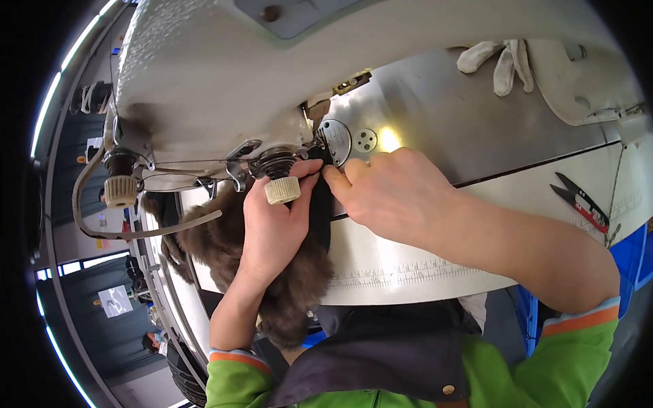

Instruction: Sewing parts of a fur hat together using an industrial sewing machine.

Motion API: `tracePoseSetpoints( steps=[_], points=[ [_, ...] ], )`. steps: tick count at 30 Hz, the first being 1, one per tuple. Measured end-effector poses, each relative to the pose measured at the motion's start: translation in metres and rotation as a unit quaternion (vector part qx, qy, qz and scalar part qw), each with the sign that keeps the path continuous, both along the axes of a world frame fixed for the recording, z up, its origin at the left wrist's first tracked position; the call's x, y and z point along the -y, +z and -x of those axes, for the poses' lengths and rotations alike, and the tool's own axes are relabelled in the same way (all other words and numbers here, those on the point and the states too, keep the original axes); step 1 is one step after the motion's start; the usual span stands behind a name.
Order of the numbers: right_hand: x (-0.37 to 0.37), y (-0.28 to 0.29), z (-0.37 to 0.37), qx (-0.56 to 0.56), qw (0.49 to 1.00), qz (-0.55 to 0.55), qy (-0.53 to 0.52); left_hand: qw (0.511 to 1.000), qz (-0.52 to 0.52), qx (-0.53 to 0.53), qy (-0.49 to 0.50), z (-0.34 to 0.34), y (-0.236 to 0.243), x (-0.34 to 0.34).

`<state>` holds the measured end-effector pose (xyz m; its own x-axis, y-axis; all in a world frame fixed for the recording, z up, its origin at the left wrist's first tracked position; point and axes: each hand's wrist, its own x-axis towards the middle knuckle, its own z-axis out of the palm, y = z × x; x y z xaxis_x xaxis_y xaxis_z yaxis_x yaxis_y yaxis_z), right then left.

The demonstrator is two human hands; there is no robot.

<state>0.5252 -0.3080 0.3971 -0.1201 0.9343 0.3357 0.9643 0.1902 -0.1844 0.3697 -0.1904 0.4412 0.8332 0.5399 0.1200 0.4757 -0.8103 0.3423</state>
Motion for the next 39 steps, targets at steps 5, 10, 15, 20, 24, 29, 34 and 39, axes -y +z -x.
tracePoseSetpoints(
  steps=[5, 10, 15, 20, 24, 29, 34, 39],
  points=[
    [0.001, 0.004, -0.001, 0.004, 1.000, 0.013, 0.012, 1.000, -0.014, -0.025, 0.000, 0.002, 0.001, 0.001],
    [0.002, 0.005, 0.001, 0.033, 0.999, -0.003, -0.009, 1.000, -0.010, 0.008, -0.020, 0.001, 0.001, 0.000],
    [0.001, 0.005, 0.002, 0.035, 0.999, -0.009, -0.015, 0.998, -0.015, 0.044, -0.038, -0.002, -0.003, -0.002],
    [0.001, 0.006, 0.002, 0.016, 1.000, 0.005, -0.024, 1.000, -0.013, -0.015, 0.012, 0.000, -0.003, -0.006],
    [-0.003, 0.002, 0.001, -0.001, 1.000, 0.008, -0.019, 1.000, -0.011, 0.000, 0.009, -0.003, -0.004, -0.009],
    [-0.005, 0.004, 0.001, 0.010, 0.999, 0.007, -0.031, 0.999, 0.009, -0.002, 0.041, -0.007, -0.008, -0.011],
    [-0.005, 0.015, -0.001, 0.003, 0.995, 0.092, -0.041, 0.998, -0.048, 0.038, 0.007, -0.012, -0.004, -0.010],
    [-0.009, 0.008, 0.005, -0.038, 0.995, 0.094, 0.001, 0.996, -0.070, 0.038, -0.031, 0.005, -0.016, -0.016]
  ],
)
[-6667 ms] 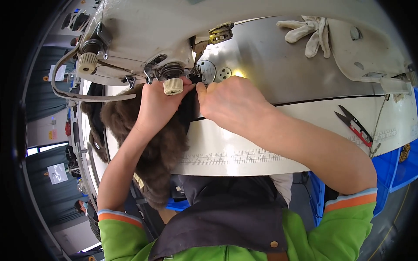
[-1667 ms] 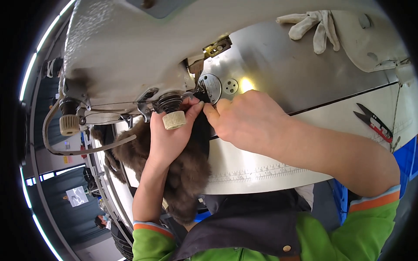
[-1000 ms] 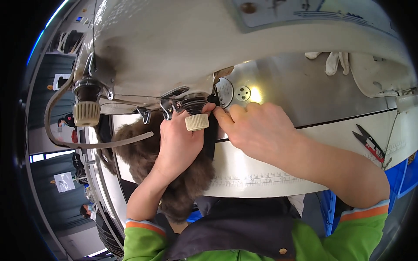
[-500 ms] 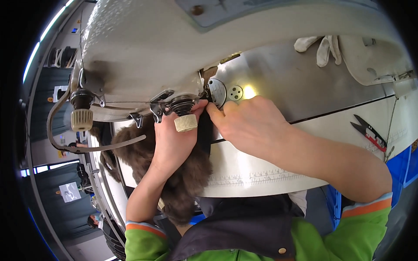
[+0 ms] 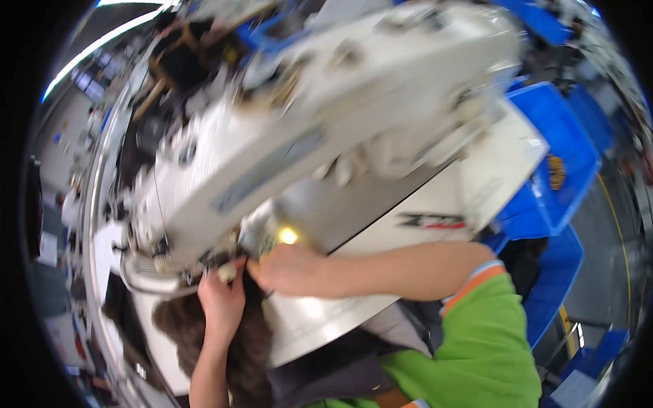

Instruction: Sewing parts of a fur hat together using an industrial sewing machine.

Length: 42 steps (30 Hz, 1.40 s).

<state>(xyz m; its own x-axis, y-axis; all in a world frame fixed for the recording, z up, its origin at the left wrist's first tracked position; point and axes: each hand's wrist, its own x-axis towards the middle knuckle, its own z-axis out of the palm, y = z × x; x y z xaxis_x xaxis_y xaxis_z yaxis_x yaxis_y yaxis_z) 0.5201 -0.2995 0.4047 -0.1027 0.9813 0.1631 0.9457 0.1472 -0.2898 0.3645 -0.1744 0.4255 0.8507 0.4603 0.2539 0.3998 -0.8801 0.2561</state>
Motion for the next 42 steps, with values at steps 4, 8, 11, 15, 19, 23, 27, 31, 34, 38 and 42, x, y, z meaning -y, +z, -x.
tracePoseSetpoints(
  steps=[4, 8, 11, 15, 19, 23, 27, 31, 34, 38, 42],
  points=[
    [-0.007, -0.018, 0.004, -0.012, 0.993, -0.116, -0.034, 1.000, -0.004, -0.013, 0.028, -0.007, 0.005, 0.002],
    [-0.009, -0.024, 0.002, -0.047, 0.990, -0.132, -0.027, 0.999, -0.011, -0.008, 0.034, -0.009, 0.004, 0.005],
    [-0.005, -0.032, -0.005, -0.061, 0.978, -0.195, -0.036, 0.998, -0.051, -0.042, 0.004, -0.017, 0.013, 0.009],
    [-0.007, -0.017, 0.000, -0.099, 0.986, -0.135, -0.001, 1.000, -0.006, -0.027, 0.007, -0.006, 0.017, 0.003],
    [0.013, -0.001, 0.043, -0.334, 0.938, -0.094, 0.006, 0.999, 0.025, 0.021, -0.012, 0.031, 0.061, 0.026],
    [0.016, 0.050, 0.097, -0.442, 0.880, -0.162, 0.070, 0.989, -0.110, 0.092, -0.034, 0.052, 0.137, 0.066],
    [-0.002, 0.058, 0.103, -0.203, 0.891, -0.397, 0.090, 0.987, -0.126, 0.073, -0.074, 0.089, 0.199, 0.085],
    [0.025, 0.057, 0.083, 0.027, 0.899, -0.423, 0.106, 0.899, 0.417, 0.053, -0.124, 0.143, 0.202, 0.092],
    [0.045, 0.063, 0.082, 0.033, 0.897, -0.407, 0.170, 0.759, 0.632, -0.090, -0.127, 0.168, 0.186, 0.086],
    [0.067, 0.058, 0.074, -0.131, 0.946, -0.253, 0.157, 0.925, 0.346, -0.048, -0.148, 0.153, 0.160, 0.113],
    [0.143, 0.080, 0.057, -0.172, 0.967, -0.188, 0.033, 0.992, 0.108, 0.011, -0.068, 0.138, 0.152, 0.117]
  ],
)
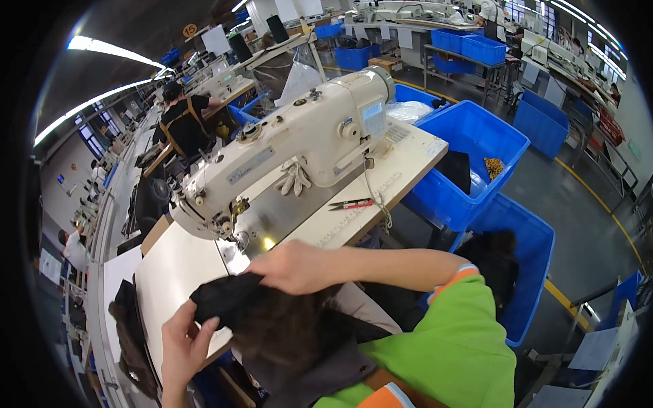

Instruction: Sewing parts of a fur hat together using an industrial sewing machine.

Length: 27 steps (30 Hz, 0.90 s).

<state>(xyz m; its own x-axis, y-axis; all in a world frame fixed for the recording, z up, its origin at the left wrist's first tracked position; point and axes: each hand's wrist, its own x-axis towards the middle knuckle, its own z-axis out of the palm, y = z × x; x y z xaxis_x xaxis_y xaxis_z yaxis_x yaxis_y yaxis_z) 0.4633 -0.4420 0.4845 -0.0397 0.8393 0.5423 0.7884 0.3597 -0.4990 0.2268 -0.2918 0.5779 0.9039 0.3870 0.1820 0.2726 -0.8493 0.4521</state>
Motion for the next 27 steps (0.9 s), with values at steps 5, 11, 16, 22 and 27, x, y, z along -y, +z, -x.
tracePoseSetpoints(
  steps=[5, 11, 16, 22, 27],
  points=[
    [0.123, 0.019, -0.020, 0.021, 0.992, 0.067, -0.106, 0.974, 0.083, 0.081, -0.194, -0.043, -0.021, 0.037],
    [0.289, 0.009, -0.025, -0.217, 0.858, 0.083, -0.459, 0.900, 0.142, 0.053, -0.409, -0.047, -0.032, 0.051],
    [0.398, -0.027, -0.040, -0.049, 0.684, 0.054, -0.726, 0.849, 0.004, -0.041, -0.527, -0.056, -0.025, 0.104],
    [0.461, -0.149, -0.066, 0.114, 0.539, 0.209, -0.808, 0.796, 0.128, 0.035, -0.590, -0.067, -0.021, 0.108],
    [0.435, -0.260, -0.031, -0.047, 0.615, 0.426, -0.662, 0.771, 0.193, 0.081, -0.601, -0.067, -0.017, 0.106]
  ],
)
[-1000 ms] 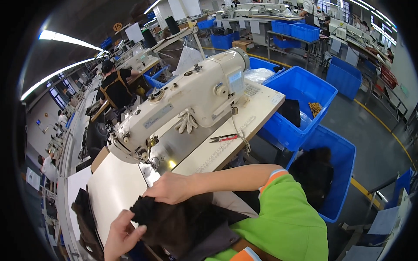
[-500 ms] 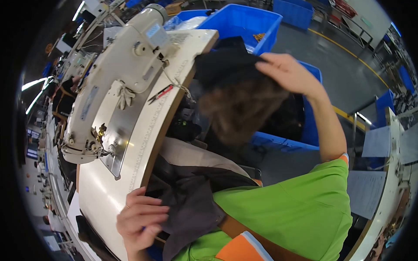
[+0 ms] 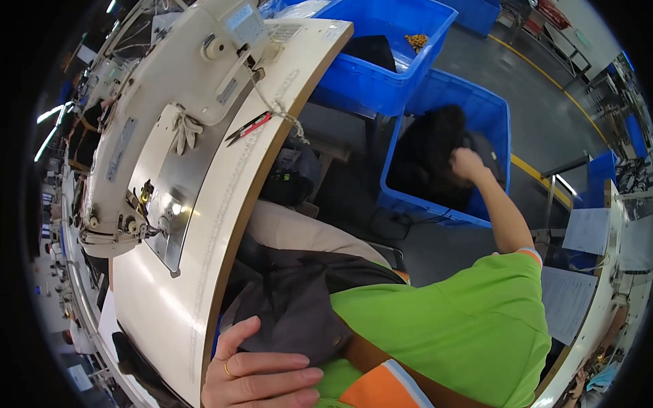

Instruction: Sewing parts of a fur hat together using an industrial sewing machine.

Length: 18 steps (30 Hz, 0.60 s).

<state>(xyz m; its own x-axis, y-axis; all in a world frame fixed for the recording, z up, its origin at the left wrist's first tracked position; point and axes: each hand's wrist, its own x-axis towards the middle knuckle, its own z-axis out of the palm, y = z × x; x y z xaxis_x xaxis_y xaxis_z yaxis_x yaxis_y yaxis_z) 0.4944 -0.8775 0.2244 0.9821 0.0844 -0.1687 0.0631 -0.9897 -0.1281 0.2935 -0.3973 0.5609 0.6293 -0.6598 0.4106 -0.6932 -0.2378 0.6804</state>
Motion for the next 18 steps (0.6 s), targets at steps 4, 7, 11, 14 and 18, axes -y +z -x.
tracePoseSetpoints(
  steps=[4, 7, 11, 14, 18],
  points=[
    [-0.085, -0.009, 0.017, -0.365, 0.904, -0.215, 0.053, 0.999, 0.026, -0.002, -0.034, -0.012, 0.000, -0.025],
    [-0.138, -0.024, 0.021, -0.194, 0.939, -0.118, 0.258, 0.997, 0.058, 0.056, 0.015, 0.006, 0.003, -0.049],
    [-0.215, 0.026, 0.029, -0.228, 0.901, -0.127, 0.347, 0.952, 0.139, 0.215, 0.165, 0.037, -0.012, -0.080],
    [-0.270, 0.064, 0.036, -0.264, 0.867, -0.110, 0.407, 0.901, 0.121, 0.305, 0.285, 0.063, -0.012, -0.099],
    [-0.302, 0.078, 0.028, -0.235, 0.831, -0.062, 0.500, 0.871, 0.043, 0.324, 0.367, 0.112, -0.008, -0.107]
  ],
)
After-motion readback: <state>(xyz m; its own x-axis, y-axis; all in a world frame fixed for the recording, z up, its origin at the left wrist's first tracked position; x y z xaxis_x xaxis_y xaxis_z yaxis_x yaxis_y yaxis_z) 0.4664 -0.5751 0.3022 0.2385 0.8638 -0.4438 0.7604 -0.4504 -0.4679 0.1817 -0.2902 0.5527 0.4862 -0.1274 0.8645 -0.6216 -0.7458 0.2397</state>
